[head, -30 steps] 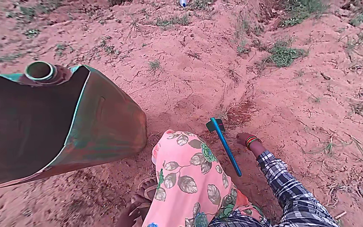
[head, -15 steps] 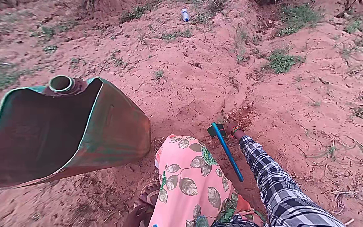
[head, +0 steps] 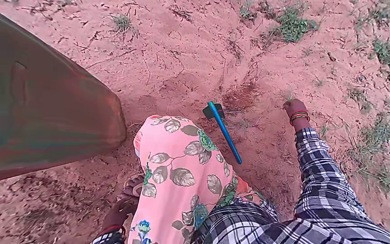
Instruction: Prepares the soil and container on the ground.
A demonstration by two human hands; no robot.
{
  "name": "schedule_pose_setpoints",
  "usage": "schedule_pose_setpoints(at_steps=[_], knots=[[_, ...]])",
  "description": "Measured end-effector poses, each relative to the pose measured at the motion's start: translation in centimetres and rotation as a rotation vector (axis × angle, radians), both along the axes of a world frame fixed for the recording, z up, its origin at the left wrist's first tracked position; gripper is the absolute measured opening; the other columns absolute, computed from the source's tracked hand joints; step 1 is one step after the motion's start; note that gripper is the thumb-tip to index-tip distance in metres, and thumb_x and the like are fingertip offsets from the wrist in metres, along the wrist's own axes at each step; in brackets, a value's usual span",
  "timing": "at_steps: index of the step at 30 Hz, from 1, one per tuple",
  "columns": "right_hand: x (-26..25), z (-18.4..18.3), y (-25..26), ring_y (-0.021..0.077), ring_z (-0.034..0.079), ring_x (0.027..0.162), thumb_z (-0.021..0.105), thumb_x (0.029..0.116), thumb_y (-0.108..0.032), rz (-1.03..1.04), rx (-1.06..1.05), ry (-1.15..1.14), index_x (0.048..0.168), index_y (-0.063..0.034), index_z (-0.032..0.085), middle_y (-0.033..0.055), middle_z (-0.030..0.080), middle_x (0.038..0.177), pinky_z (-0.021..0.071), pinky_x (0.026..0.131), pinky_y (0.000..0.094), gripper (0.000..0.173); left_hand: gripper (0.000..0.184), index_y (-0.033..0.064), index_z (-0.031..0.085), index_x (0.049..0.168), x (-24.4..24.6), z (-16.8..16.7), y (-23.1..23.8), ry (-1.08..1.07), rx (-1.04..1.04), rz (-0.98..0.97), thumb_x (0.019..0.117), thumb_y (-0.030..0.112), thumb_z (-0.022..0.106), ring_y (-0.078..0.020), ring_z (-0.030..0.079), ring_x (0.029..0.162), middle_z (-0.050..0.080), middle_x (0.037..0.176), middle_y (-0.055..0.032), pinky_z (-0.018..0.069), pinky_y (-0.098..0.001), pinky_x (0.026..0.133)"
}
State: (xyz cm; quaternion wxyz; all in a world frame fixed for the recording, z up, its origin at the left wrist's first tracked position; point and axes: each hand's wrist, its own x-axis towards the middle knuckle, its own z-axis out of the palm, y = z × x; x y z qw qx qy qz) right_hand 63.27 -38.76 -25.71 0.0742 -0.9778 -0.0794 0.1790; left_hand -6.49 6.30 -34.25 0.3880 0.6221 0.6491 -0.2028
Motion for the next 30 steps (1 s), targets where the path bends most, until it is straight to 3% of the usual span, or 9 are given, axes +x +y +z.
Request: schedule_pose_setpoints(at_steps=[4, 8, 11, 16, 19, 21, 25, 27, 30], knots=[[0.4, 5.4, -8.5, 0.0512, 0.063, 0.118, 0.066, 0.101, -0.024, -0.179, -0.018, -0.107, 0.122, -0.0027, 0.071, 0.0301, 0.068, 0.121, 0.0454, 0.097, 0.0732, 0.03, 0.037, 0.01, 0.058, 0.142, -3.6, -4.6, 1.4, -0.112, 0.144, 0.001, 0.1057, 0.014, 0.055, -0.0431, 0.066, 0.117, 0.065, 0.13, -0.0252, 0.0522, -0.0647, 0.097], [-2.7, 8.1, -12.3, 0.053, 0.066, 0.113, 0.065, 0.0928, -0.007, -0.427, -0.029, -0.193, 0.145, -0.0046, 0.045, 0.0324, 0.068, 0.119, 0.0504, 0.09, 0.0712, 0.056, 0.039, 0.0174, 0.06, 0.141, -7.3, -9.5, 4.0, -0.161, 0.159, -0.037, 0.1032, 0.03, 0.058, -0.0315, 0.072, 0.108, 0.07, 0.124, -0.0154, 0.0582, -0.0572, 0.092], [-4.3, 7.0, -13.5, 0.0516, 0.067, 0.11, 0.069, 0.0896, -0.008, -0.477, 0.074, -0.184, 0.154, -0.0053, 0.033, 0.0319, 0.068, 0.116, 0.0505, 0.091, 0.0694, 0.075, 0.037, 0.0134, 0.059, 0.141, -5.8, -7.6, 3.1, -0.197, 0.129, 0.021, 0.1058, 0.026, 0.057, -0.0338, 0.072, 0.103, 0.07, 0.123, -0.0178, 0.0579, -0.0583, 0.089], [-8.1, 1.3, -5.7, 0.0512, 0.065, 0.109, 0.074, 0.0949, -0.022, -0.071, 0.198, 0.101, 0.149, -0.0045, 0.052, 0.031, 0.067, 0.118, 0.0482, 0.094, 0.0703, 0.061, 0.037, 0.0035, 0.056, 0.143, 4.4, 5.2, -0.9, -0.274, 0.239, -0.057, 0.1072, 0.012, 0.052, -0.0366, 0.067, 0.114, 0.064, 0.133, -0.0237, 0.0522, -0.0569, 0.097], [-11.5, -3.1, 1.0, 0.0516, 0.068, 0.103, 0.074, 0.0959, -0.022, 0.183, 0.223, 0.109, 0.127, -0.0101, 0.071, 0.0288, 0.071, 0.112, 0.0511, 0.085, 0.0727, 0.034, 0.036, 0.0029, 0.056, 0.139, 11.1, 13.0, -0.3, -0.636, 0.446, -0.119, 0.1042, 0.012, 0.05, -0.0106, 0.068, 0.097, 0.066, 0.129, -0.0131, 0.0571, -0.0309, 0.083], [-13.5, -5.5, 5.2, 0.0522, 0.067, 0.106, 0.076, 0.0932, -0.022, 0.252, 0.251, 0.082, 0.128, -0.0137, 0.071, 0.0289, 0.07, 0.116, 0.0516, 0.087, 0.0724, 0.037, 0.035, 0.0053, 0.057, 0.136, 16.2, 19.7, -0.8, -0.893, 0.595, -0.266, 0.1039, 0.019, 0.051, -0.0004, 0.066, 0.097, 0.066, 0.125, -0.0044, 0.0553, -0.0201, 0.083], [-14.9, -9.8, 13.0, 0.0553, 0.051, 0.131, 0.079, 0.0889, -0.043, 0.271, 0.156, 0.152, 0.154, -0.0255, 0.049, 0.0283, 0.052, 0.148, 0.0443, 0.095, 0.0781, 0.074, 0.024, 0.0104, 0.062, 0.125, 28.5, 31.8, -9.4, -1.204, 0.647, -0.585, 0.1041, 0.017, 0.053, 0.0015, 0.067, 0.094, 0.07, 0.115, 0.0056, 0.0569, -0.0192, 0.084], [-15.8, -10.4, 15.0, 0.0522, 0.05, 0.133, 0.078, 0.0897, -0.04, 0.342, 0.087, 0.227, 0.145, -0.0246, 0.061, 0.0247, 0.048, 0.154, 0.0449, 0.098, 0.0753, 0.06, 0.024, 0.0118, 0.065, 0.123, 33.9, 33.0, -14.5, -1.249, 0.496, -0.748, 0.1026, 0.013, 0.053, -0.0018, 0.069, 0.092, 0.072, 0.114, 0.003, 0.0584, -0.0208, 0.08], [-16.4, -8.7, 15.4, 0.0504, 0.058, 0.125, 0.074, 0.0912, -0.018, 0.524, -0.009, 0.311, 0.128, -0.0062, 0.07, 0.0292, 0.059, 0.138, 0.0471, 0.1, 0.0708, 0.039, 0.031, 0.0107, 0.063, 0.131, 40.2, 30.3, -19.3, -1.219, 0.167, -0.829, 0.1016, 0.005, 0.054, -0.0082, 0.069, 0.081, 0.071, 0.12, -0.0036, 0.0574, -0.0278, 0.072]])
